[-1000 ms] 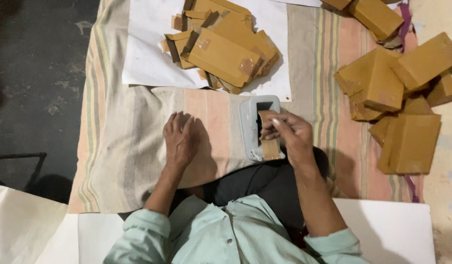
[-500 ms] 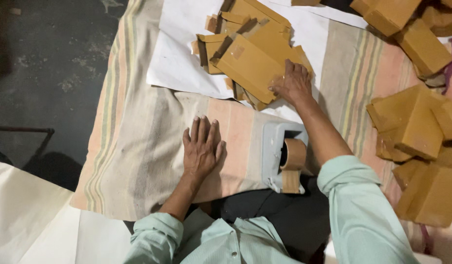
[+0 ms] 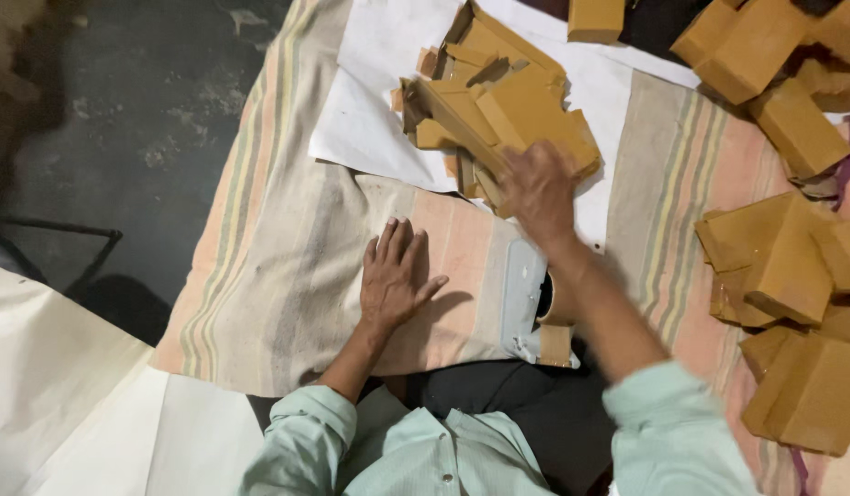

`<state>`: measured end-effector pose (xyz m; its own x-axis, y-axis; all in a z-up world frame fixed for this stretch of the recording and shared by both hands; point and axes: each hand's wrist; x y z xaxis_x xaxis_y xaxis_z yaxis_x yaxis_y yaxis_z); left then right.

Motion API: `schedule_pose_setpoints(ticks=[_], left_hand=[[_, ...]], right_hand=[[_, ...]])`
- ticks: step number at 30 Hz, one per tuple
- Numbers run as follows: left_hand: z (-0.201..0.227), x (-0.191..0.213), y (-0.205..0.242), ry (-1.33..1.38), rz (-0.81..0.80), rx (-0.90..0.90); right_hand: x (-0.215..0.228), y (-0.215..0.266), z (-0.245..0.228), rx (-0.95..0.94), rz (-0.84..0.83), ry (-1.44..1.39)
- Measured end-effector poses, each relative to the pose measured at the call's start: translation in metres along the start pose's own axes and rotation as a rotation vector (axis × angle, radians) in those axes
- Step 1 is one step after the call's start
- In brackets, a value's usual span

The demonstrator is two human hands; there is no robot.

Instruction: The person sits on the floor and repeatedly folds small cardboard boxes, then uses a tape dispenser to apply tape to seal them. Finished boxes are placed in a growing pile to the right.

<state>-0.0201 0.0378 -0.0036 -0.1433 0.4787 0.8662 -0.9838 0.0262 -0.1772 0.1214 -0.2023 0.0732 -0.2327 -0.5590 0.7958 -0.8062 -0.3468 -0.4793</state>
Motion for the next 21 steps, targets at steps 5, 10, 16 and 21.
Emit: schedule_pose_setpoints(ticks=[5, 10, 16, 21], left_hand=[[0.003, 0.003, -0.003, 1.218, 0.069, 0.36], [-0.001, 0.011, 0.015, 1.493, 0.077, 0.607], [0.001, 0.04, 0.076, 1.497, -0.163, 0.544], [0.026, 0.057, 0.082, 1.304, -0.134, 0.376]], right_hand=[[0.021, 0.078, -0.148, 0.252, -0.132, 0.466], [0.045, 0.143, -0.218, 0.097, -0.262, -0.163], [0.031, 0.173, -0.178, -0.336, 0.114, -0.313], [-0.004, 0.165, -0.155, -0.533, 0.039, -1.14]])
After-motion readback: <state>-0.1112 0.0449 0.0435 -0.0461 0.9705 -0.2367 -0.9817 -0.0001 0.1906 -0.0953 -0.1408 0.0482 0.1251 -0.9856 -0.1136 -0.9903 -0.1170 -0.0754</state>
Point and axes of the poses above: each hand's wrist, its own y-axis away from the middle knuckle, its own x-axis out of the back of the hand, z = x × y, and after that the axes turned 5 degrees about x, right-handed
